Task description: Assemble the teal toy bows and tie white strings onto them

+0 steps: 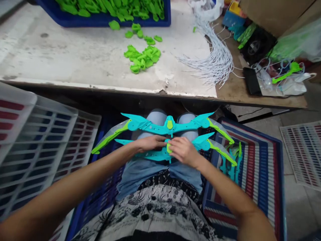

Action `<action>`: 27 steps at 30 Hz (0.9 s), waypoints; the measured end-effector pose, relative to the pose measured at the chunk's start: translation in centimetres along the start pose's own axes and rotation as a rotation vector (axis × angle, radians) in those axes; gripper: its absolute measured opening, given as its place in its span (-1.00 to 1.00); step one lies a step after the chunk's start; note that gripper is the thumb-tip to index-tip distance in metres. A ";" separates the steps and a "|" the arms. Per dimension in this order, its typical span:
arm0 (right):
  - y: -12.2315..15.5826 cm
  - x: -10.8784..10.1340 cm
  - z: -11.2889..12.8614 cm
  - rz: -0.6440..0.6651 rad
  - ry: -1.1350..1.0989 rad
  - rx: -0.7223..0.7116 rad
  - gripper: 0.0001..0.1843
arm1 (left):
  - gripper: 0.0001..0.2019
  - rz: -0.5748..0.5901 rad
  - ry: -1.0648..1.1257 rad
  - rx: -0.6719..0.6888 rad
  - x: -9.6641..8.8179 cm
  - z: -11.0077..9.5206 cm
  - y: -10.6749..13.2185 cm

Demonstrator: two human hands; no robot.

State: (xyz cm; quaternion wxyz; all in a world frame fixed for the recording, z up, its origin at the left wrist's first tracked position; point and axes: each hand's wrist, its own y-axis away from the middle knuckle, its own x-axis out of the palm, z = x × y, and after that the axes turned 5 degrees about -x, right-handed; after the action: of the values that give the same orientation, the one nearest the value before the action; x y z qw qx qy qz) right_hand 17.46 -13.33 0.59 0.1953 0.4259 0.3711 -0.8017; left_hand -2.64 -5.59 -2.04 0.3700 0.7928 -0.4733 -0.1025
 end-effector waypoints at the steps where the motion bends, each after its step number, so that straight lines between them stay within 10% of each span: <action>1: 0.9 0.8 1.1 -0.002 0.008 0.008 -0.80 | -0.59 -0.003 -0.006 -0.002 0.0 0.0 0.0; 16: 2.3 4.4 4.3 -0.118 -0.035 0.567 -0.83 | -0.54 -0.098 -0.189 0.223 0.9 0.2 0.7; 22: 0.2 4.0 3.4 0.188 -0.173 0.891 -0.28 | -0.57 -0.231 -0.364 0.296 1.8 1.3 0.3; 27: -0.8 3.8 3.6 0.337 -0.091 0.878 -0.29 | -0.57 -0.392 -0.526 0.267 1.9 2.2 0.2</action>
State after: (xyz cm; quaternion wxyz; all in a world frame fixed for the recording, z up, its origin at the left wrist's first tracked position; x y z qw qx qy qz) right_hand 12.91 -15.55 -0.88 0.1401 0.4871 -0.0863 -0.8577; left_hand -2.88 -8.33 -3.07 0.1018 0.8565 -0.4005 -0.3092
